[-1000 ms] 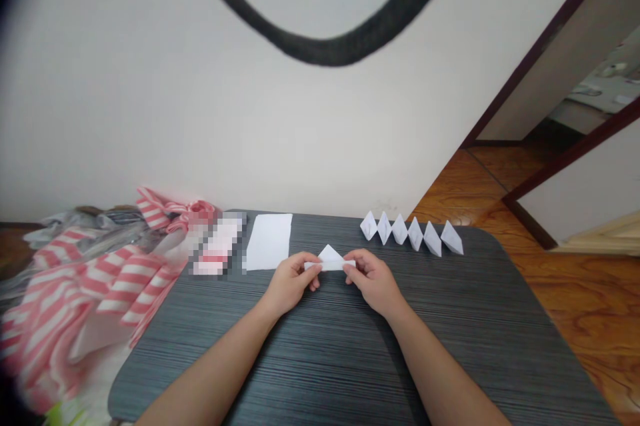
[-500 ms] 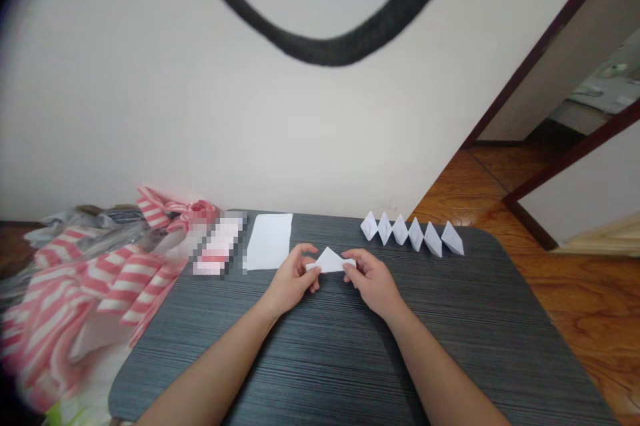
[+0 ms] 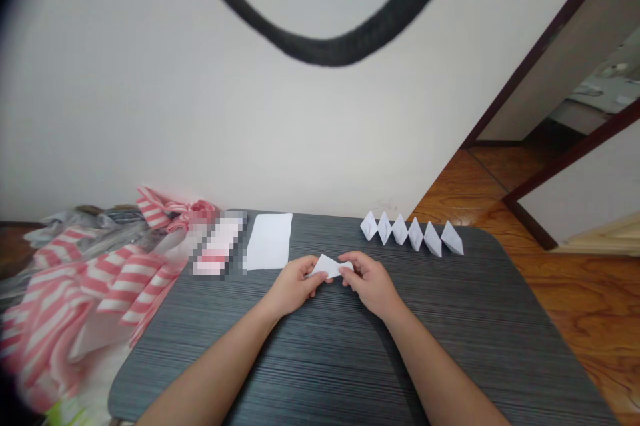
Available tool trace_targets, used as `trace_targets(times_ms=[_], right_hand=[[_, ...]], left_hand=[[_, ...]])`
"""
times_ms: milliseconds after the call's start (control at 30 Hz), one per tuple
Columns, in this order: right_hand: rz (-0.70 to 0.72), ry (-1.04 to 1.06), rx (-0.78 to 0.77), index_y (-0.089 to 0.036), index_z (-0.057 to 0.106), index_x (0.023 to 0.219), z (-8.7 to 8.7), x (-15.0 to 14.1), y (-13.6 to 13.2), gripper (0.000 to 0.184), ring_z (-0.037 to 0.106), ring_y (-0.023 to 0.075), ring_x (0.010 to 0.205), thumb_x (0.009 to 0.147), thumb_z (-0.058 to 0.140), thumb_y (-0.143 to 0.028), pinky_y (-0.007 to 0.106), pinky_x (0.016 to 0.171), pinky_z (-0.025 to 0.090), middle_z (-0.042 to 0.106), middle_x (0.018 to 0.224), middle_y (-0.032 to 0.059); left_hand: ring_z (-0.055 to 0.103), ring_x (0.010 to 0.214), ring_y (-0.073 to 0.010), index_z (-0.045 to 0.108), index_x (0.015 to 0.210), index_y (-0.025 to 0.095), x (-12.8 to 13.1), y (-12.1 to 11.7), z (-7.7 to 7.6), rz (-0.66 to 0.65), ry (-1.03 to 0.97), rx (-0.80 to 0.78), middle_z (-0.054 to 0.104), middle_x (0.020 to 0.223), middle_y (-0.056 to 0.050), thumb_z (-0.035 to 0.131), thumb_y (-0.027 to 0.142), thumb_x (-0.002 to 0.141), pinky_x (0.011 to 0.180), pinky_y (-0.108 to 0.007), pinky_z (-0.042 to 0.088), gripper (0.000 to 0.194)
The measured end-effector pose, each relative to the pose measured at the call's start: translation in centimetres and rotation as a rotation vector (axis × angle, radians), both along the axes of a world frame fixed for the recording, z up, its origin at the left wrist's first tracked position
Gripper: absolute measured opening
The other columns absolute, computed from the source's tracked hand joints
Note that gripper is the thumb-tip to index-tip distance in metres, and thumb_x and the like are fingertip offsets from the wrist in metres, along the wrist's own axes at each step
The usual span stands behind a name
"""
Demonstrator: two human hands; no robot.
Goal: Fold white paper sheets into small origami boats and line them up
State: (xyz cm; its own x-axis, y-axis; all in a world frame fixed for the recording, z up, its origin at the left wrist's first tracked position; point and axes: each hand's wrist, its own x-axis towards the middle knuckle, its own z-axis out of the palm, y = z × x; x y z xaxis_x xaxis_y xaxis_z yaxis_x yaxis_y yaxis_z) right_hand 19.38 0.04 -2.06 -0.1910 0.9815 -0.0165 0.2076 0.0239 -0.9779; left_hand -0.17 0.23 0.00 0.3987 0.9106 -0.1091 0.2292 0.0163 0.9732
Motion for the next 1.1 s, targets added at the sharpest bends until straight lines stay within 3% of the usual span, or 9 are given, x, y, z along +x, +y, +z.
trace_targets(times_ms=[433, 700, 1100], right_hand=[[-0.005, -0.018, -0.001, -0.017, 0.056, 0.103, 0.01, -0.02, -0.06, 0.025, 0.049, 0.0108, 0.049, 0.082, 0.055, -0.031, 0.022, 0.046, 0.038, 0.058, 0.060, -0.0004], [0.030, 0.002, 0.001, -0.018, 0.056, 0.103, 0.20, -0.30, -0.14, 0.023, 0.054, 0.0118, 0.054, 0.082, 0.055, -0.028, 0.022, 0.048, 0.040, 0.057, 0.061, -0.0012], [0.015, 0.068, -0.099, -0.017, 0.054, 0.103, -0.16, -0.25, 0.03, 0.030, 0.051, 0.0103, 0.047, 0.077, 0.060, -0.031, 0.018, 0.035, 0.031, 0.060, 0.067, 0.0003]], left_hand=[[0.048, 0.055, -0.0074, 0.058, 0.087, 0.015, 0.17, 0.04, 0.25, 0.005, -0.033, 0.005, 0.063, 0.084, -0.003, 0.051, 0.027, 0.080, 0.053, -0.019, 0.037, 0.015], [0.046, 0.051, -0.0085, 0.059, 0.084, 0.013, 0.07, 0.04, -0.17, 0.000, 0.027, -0.007, 0.057, 0.066, 0.000, 0.055, 0.039, 0.078, 0.046, -0.019, 0.033, 0.027], [0.043, 0.046, -0.0070, 0.060, 0.084, 0.013, 0.06, 0.15, 0.66, 0.017, -0.056, -0.037, 0.055, 0.061, 0.001, 0.052, 0.032, 0.079, 0.044, -0.018, 0.032, 0.021]])
